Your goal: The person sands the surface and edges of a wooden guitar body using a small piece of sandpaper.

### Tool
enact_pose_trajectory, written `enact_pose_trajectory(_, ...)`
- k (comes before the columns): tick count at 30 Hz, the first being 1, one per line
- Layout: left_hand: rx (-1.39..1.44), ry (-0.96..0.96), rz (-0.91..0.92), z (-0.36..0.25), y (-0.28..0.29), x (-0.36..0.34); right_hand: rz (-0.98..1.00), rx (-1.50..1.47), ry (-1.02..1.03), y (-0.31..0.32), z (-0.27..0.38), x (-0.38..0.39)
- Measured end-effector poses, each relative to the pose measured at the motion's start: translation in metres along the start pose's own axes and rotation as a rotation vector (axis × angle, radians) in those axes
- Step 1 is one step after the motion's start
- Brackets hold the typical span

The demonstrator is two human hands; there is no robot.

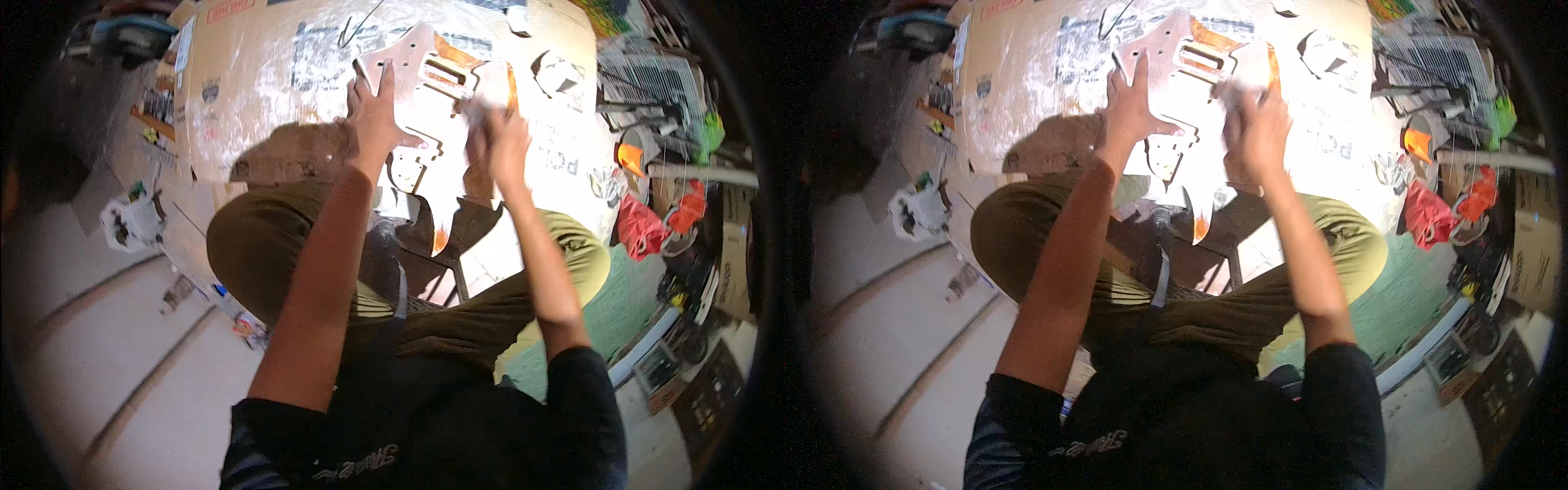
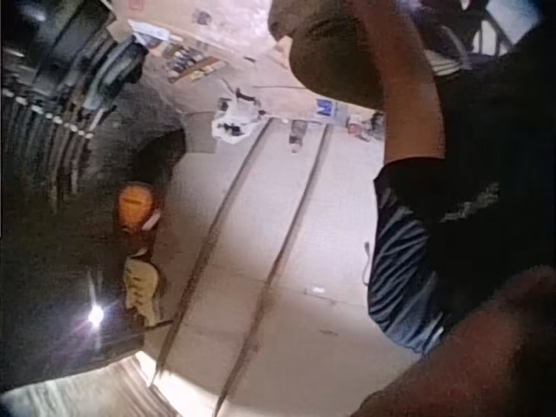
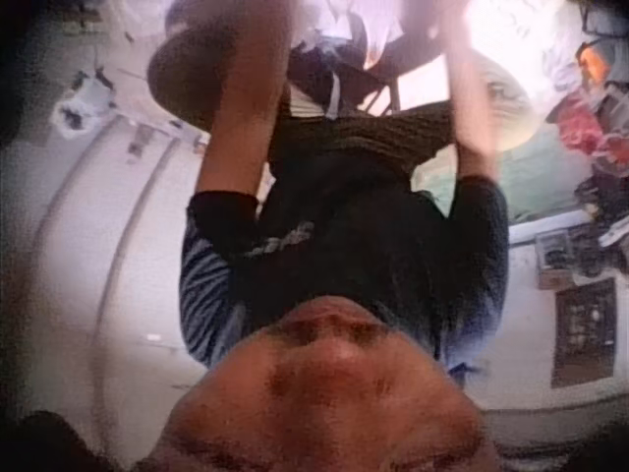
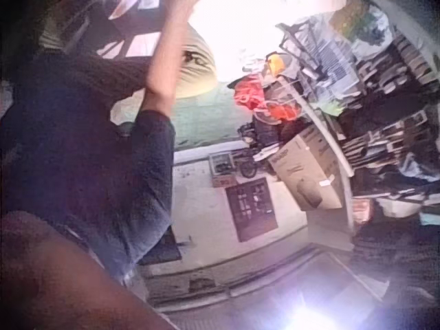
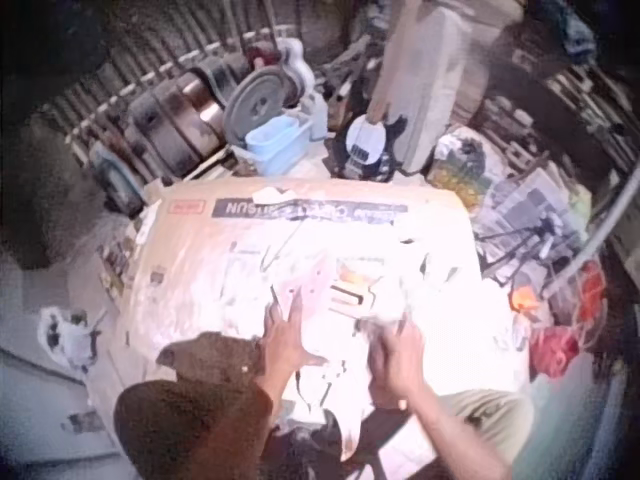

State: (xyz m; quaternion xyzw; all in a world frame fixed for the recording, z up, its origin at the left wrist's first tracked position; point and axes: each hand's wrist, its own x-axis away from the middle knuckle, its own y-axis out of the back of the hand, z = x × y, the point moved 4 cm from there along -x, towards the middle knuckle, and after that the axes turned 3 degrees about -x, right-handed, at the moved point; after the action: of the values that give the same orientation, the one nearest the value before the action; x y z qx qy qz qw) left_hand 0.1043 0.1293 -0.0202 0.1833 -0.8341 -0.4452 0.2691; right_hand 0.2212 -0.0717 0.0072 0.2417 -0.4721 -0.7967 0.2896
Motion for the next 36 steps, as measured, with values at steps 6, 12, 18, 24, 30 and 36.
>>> enact_pose_trajectory(6, -0.054, 0.084, 0.146, 0.003, 0.003, 0.000, -0.101, 0.079, -0.017, -0.006, 0.003, -0.018)
enact_pose_trajectory(12, 0.010, 0.035, 0.033, 0.015, -0.003, 0.001, 0.251, -0.115, 0.171, -0.009, 0.081, 0.129)
enact_pose_trajectory(18, -0.027, 0.023, 0.076, 0.003, 0.000, -0.002, -0.137, 0.056, -0.053, 0.006, -0.003, -0.048)
enact_pose_trajectory(24, -0.032, 0.106, 0.105, 0.012, 0.001, -0.005, -0.018, -0.027, -0.004, -0.011, 0.038, 0.003)
enact_pose_trajectory(30, -0.073, -0.046, 0.010, 0.020, -0.008, -0.001, 0.194, -0.126, 0.206, -0.014, 0.079, 0.115)
enact_pose_trajectory(36, -0.038, 0.026, 0.086, 0.000, 0.002, -0.002, -0.202, -0.040, -0.078, 0.010, -0.001, -0.076)
